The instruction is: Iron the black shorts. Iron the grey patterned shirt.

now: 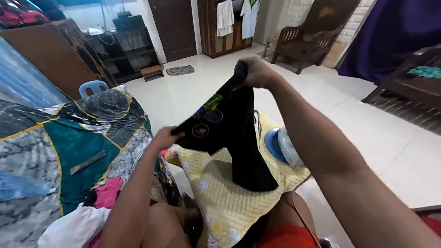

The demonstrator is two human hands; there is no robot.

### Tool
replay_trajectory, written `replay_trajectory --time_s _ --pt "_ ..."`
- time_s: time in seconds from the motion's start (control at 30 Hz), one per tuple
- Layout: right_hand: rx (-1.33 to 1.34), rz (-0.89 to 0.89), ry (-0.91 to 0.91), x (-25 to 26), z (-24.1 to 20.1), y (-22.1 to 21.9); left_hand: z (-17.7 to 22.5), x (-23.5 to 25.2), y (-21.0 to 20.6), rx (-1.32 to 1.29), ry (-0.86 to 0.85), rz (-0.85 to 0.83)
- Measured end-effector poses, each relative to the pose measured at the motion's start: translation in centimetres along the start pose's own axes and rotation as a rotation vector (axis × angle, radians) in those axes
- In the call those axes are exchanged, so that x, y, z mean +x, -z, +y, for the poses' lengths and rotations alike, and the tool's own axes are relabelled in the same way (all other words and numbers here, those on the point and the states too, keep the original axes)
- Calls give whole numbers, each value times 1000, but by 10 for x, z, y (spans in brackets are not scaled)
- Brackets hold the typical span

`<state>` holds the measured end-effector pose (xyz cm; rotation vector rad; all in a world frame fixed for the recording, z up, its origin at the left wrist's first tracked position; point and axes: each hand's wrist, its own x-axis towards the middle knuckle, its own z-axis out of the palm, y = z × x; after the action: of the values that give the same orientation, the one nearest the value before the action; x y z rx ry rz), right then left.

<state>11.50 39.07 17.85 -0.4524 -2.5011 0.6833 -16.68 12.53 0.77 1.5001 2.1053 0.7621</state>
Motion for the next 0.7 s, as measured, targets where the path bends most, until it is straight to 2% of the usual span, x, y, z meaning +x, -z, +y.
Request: replay_trajectory --time_s 0.1,0.17,0.27,0.33,0.43,0.5,0.57,0.63,0.7 --pt "-35 160 33 0 -7 42 30 11 55 -82 -56 364" --pt "-39 271 56 -7 -18 63 58 5 94 -121 -133 547" --pt "-56 418 154 -29 -28 77 95 -23 134 -65 -340 686" --pt "-71 467 215 -54 -28 77 111 -54 140 16 -469 728" --pt "-124 458 185 -123 -25 50 108 -117 113 152 -612 650" --pt "-85 379 107 -191 -8 9 75 -152 68 151 -664 491" --pt "54 269 -8 -257 22 -41 30 -186 7 140 -680 249" --pt "175 134 -84 -316 42 -89 -13 -216 -57 163 -643 44" --pt "276 3 -146 -362 47 -128 -47 -243 -108 126 -501 -148"
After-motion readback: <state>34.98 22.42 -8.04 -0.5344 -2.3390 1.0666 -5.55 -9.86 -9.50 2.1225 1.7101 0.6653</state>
